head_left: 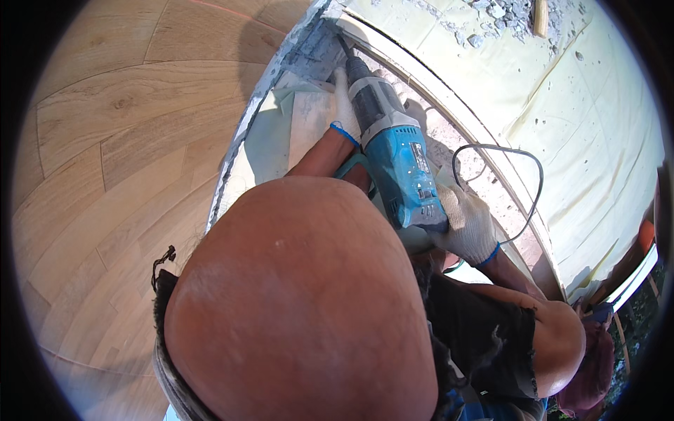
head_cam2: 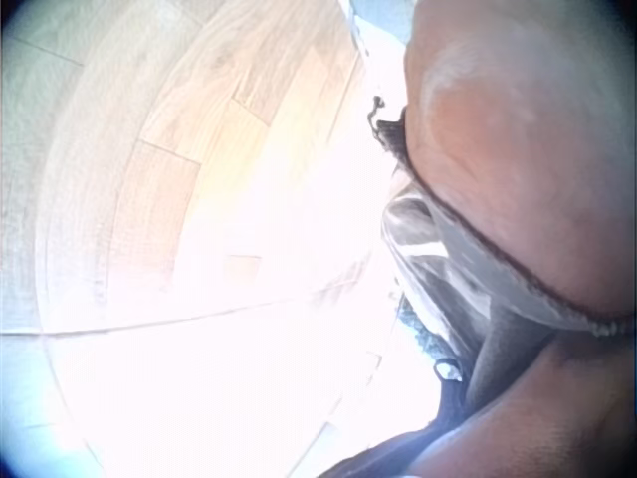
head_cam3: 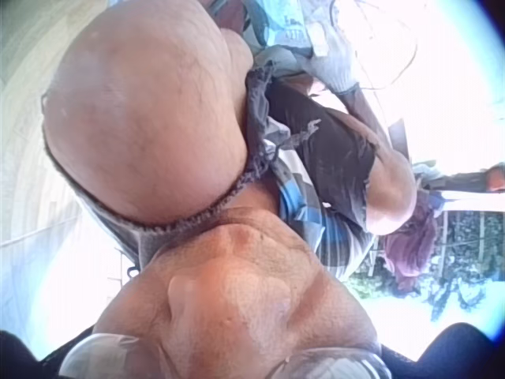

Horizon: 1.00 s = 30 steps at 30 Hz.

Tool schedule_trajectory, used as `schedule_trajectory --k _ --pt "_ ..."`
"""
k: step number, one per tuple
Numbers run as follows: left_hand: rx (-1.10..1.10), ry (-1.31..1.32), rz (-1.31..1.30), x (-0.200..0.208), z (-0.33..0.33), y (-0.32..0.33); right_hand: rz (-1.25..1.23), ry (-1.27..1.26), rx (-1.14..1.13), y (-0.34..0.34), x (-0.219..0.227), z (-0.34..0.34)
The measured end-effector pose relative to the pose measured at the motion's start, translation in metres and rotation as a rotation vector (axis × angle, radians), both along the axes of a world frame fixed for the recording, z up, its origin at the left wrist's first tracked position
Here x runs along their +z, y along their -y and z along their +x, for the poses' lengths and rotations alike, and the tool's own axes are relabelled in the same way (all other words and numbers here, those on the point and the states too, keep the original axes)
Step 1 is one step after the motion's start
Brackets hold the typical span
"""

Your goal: The person uses a corded rotary hammer to chase a groove along the edge of a tiled floor. They hold the tool with both hands and move it steadily along the boundary between the tiles and the adjacent concrete, removing material to form a channel.

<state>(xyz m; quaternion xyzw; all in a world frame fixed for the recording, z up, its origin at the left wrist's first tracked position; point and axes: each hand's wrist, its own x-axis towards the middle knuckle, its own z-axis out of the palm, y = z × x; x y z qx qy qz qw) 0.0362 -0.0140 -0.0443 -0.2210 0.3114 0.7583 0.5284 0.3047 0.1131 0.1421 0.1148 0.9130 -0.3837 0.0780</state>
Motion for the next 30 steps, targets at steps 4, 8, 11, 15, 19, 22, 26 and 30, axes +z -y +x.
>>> schedule_trajectory --k 4,8,11,15,19,22,26,30 --pt "0.003 -0.023 -0.118 0.020 -0.008 -0.019 -0.061 -0.018 -0.049 -0.009 -0.004 -0.023" --pt "0.035 0.018 -0.182 0.033 -0.022 -0.018 -0.124 0.022 -0.039 -0.021 0.008 -0.041" --pt "0.004 0.007 -0.200 0.031 -0.012 -0.031 -0.161 0.006 -0.061 -0.032 0.000 -0.028" --pt "-0.025 0.018 -0.187 0.048 0.010 -0.034 -0.212 0.046 -0.096 -0.037 0.001 0.004" --pt "0.001 0.021 -0.115 0.064 0.012 -0.025 -0.141 0.015 -0.014 -0.033 0.015 0.002" --pt "0.010 0.000 -0.138 0.069 0.001 -0.028 -0.117 0.010 -0.050 -0.026 0.011 -0.007" --pt "0.018 -0.036 -0.119 0.065 -0.020 -0.026 -0.150 0.002 -0.056 -0.028 0.022 -0.034" --pt "-0.010 -0.010 -0.127 0.046 -0.044 -0.026 -0.247 -0.004 -0.113 -0.029 0.027 -0.057"
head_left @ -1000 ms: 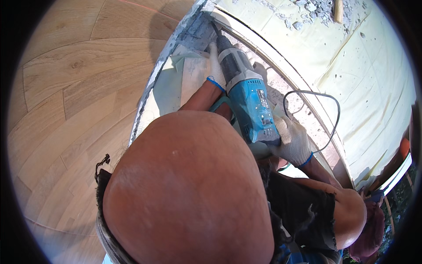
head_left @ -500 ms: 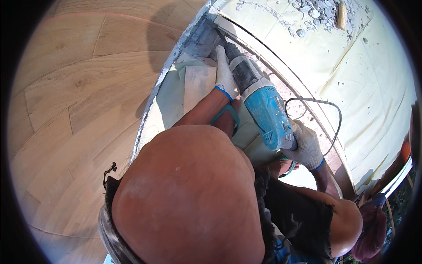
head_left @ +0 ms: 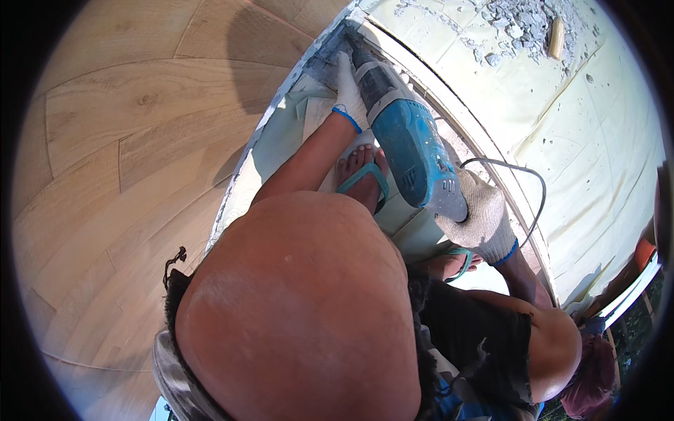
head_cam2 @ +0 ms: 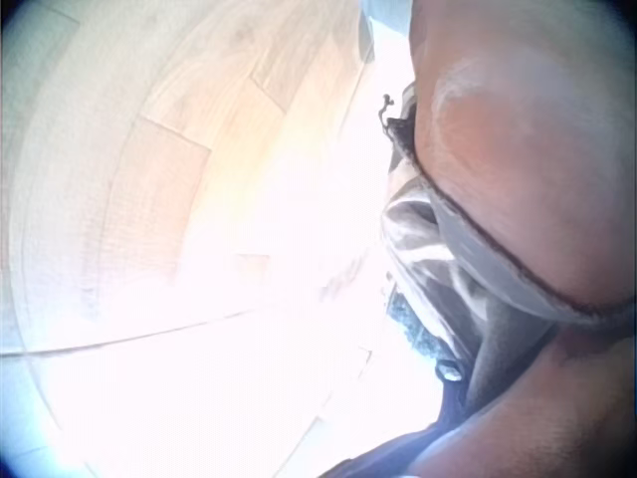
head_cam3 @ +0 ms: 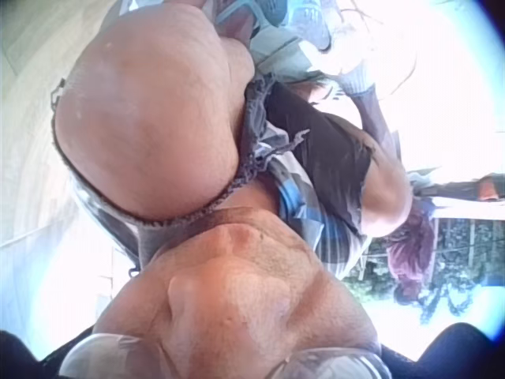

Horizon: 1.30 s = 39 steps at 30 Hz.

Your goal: The person uses a corded rotary hammer to chase a groove along the edge of a tiled floor. They hold the tool with both hands and move it steadily along the boundary between the tiles and the adjacent concrete, removing material to form a channel.

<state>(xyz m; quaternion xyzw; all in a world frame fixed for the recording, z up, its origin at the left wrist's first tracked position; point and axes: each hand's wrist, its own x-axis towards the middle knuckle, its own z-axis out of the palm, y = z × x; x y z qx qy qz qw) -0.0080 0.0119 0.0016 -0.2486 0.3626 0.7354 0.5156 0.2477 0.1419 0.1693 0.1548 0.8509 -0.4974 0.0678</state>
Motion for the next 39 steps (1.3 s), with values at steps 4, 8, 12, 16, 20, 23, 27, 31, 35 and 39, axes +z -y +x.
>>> schedule_trajectory --k 4,8,12,16,20,23,27,31,35,39 --pt "-0.020 0.005 0.021 -0.011 -0.008 0.002 0.001 0.068 0.029 -0.009 0.005 -0.003" --pt "0.009 0.048 -0.103 0.033 0.022 -0.011 -0.020 0.044 -0.006 -0.008 0.008 0.028" --pt "0.015 0.025 -0.093 0.032 0.034 -0.011 0.043 -0.005 0.015 -0.006 0.000 0.043" --pt "0.002 0.022 -0.069 0.019 0.029 -0.006 0.055 -0.007 0.014 -0.003 -0.001 0.037" --pt "-0.008 0.005 -0.081 0.021 0.024 -0.006 0.072 0.057 0.011 0.000 0.006 0.028" --pt "0.006 -0.013 -0.076 0.011 0.015 -0.006 -0.029 0.082 -0.036 0.002 0.003 0.016" --pt "-0.014 0.069 0.007 -0.006 -0.008 0.001 0.027 0.049 -0.040 0.007 0.007 -0.007" --pt "0.022 0.178 0.086 -0.008 -0.012 0.002 -0.091 0.024 -0.068 -0.003 0.003 -0.020" --pt "-0.010 0.057 -0.120 0.002 0.009 -0.015 -0.192 0.081 -0.111 -0.014 0.004 0.016" --pt "0.022 0.031 -0.205 0.016 0.037 -0.024 -0.130 0.045 -0.243 0.000 -0.020 0.059"
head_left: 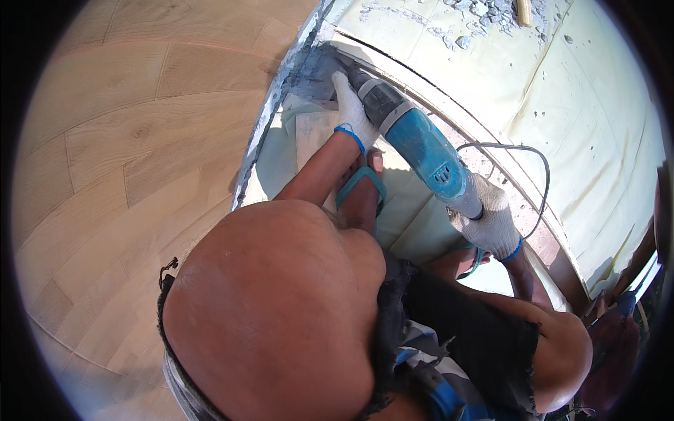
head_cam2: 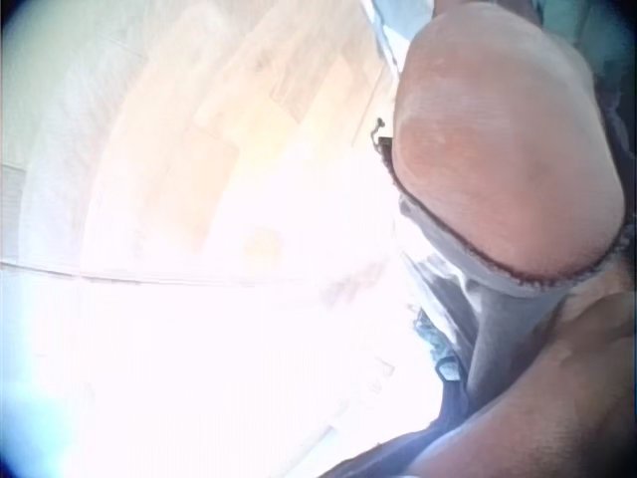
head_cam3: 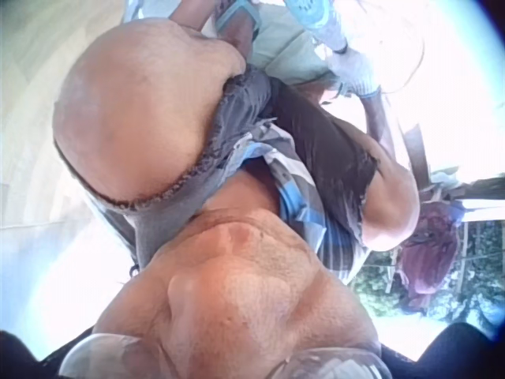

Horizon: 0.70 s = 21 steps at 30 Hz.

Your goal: The person uses a corded rotary hammer to chase a groove along the edge of a tiled floor. They hold the tool with both hands and move it steadily along the boundary between the tiles and the adjacent concrete, removing material to form a channel.

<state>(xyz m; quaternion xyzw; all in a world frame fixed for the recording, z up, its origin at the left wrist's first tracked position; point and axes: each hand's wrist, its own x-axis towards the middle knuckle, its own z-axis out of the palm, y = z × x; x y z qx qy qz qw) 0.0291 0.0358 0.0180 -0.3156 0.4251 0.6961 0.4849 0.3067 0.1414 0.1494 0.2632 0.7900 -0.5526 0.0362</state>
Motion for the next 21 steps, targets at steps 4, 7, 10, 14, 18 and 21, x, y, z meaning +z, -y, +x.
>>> schedule_trajectory --k 4,7,10,14,18,21 --pt "-0.005 -0.083 0.038 -0.016 0.004 0.000 -0.100 0.101 -0.003 0.002 -0.003 0.006" --pt "0.001 -0.117 0.012 -0.032 0.003 0.004 -0.164 0.096 -0.055 0.005 -0.009 0.003" --pt "0.015 -0.193 -0.022 -0.043 0.003 0.007 -0.219 0.124 -0.078 0.004 -0.009 -0.008" --pt "0.040 -0.047 -0.026 -0.040 -0.014 0.010 -0.176 0.092 -0.057 0.002 -0.027 -0.026" --pt "0.058 0.014 -0.005 -0.054 -0.020 0.017 -0.175 0.035 -0.010 -0.002 -0.026 -0.037" --pt "0.037 0.045 0.005 -0.046 -0.020 0.009 -0.131 0.022 -0.025 -0.004 -0.027 -0.033"
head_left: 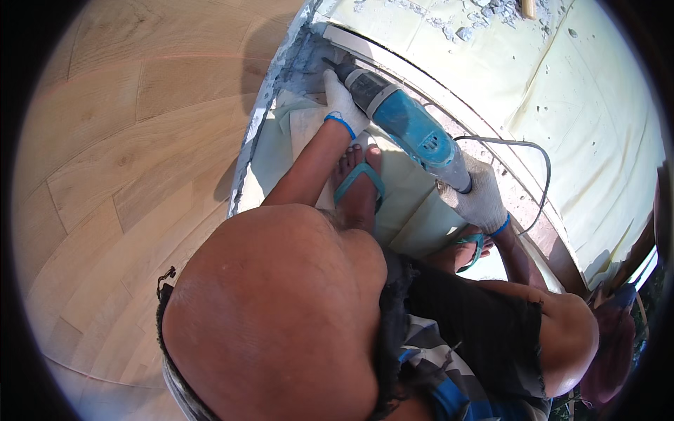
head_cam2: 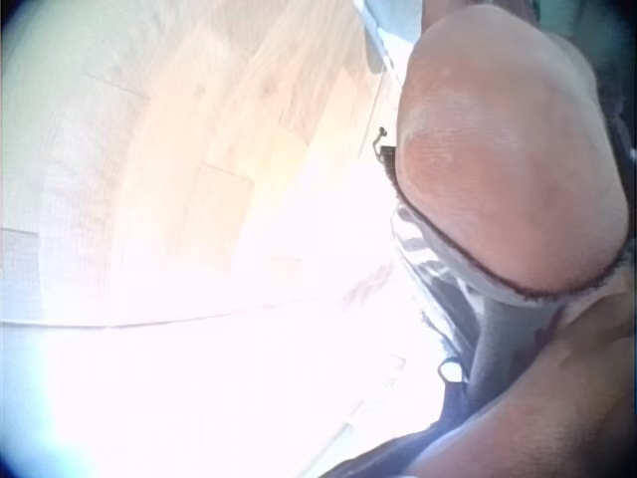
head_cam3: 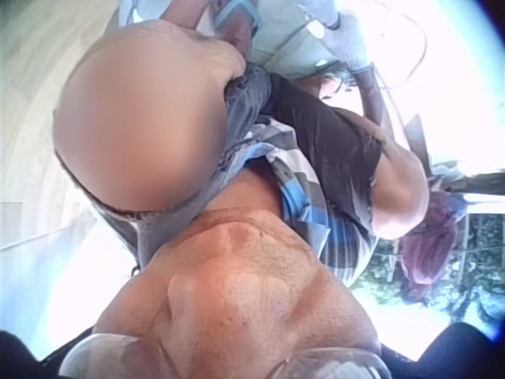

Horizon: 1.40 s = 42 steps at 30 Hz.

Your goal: The person uses a corded rotary hammer to chase a groove along the edge of a tiled floor. They hold the tool with both hands and move it steadily along the boundary between the tiles and the adjacent concrete, removing material to form a channel.

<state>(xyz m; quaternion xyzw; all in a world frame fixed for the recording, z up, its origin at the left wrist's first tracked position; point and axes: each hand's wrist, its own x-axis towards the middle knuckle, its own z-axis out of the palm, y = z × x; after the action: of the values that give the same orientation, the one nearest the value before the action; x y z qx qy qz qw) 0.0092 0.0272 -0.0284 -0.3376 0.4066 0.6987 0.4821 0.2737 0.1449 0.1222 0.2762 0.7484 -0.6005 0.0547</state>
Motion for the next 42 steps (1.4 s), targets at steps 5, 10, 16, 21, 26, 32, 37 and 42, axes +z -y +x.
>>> schedule_trajectory --k 5,10,16,21,26,32,37,42 --pt "-0.054 -0.033 -0.015 0.023 0.010 -0.005 -0.165 0.113 -0.070 -0.005 0.002 0.023" --pt "-0.091 -0.125 -0.001 0.061 0.026 -0.007 -0.275 0.185 -0.154 -0.007 -0.001 0.059" --pt "-0.054 -0.250 -0.006 0.081 0.023 -0.009 -0.231 0.080 -0.220 -0.013 0.016 0.044" --pt "-0.018 -0.261 0.005 0.080 -0.001 -0.001 -0.203 0.017 -0.122 -0.023 0.021 0.004" --pt "0.132 -0.116 0.106 0.068 -0.011 -0.003 -0.257 0.106 -0.167 -0.030 0.045 -0.023" --pt "0.105 -0.022 0.158 0.067 -0.002 -0.009 -0.368 0.172 -0.232 -0.029 0.046 -0.023" --pt "0.054 -0.034 0.090 0.070 0.019 -0.010 -0.411 0.096 -0.321 0.001 0.029 0.021" --pt "0.024 -0.041 0.014 0.082 0.035 -0.019 -0.408 0.022 -0.350 0.011 0.017 0.044"
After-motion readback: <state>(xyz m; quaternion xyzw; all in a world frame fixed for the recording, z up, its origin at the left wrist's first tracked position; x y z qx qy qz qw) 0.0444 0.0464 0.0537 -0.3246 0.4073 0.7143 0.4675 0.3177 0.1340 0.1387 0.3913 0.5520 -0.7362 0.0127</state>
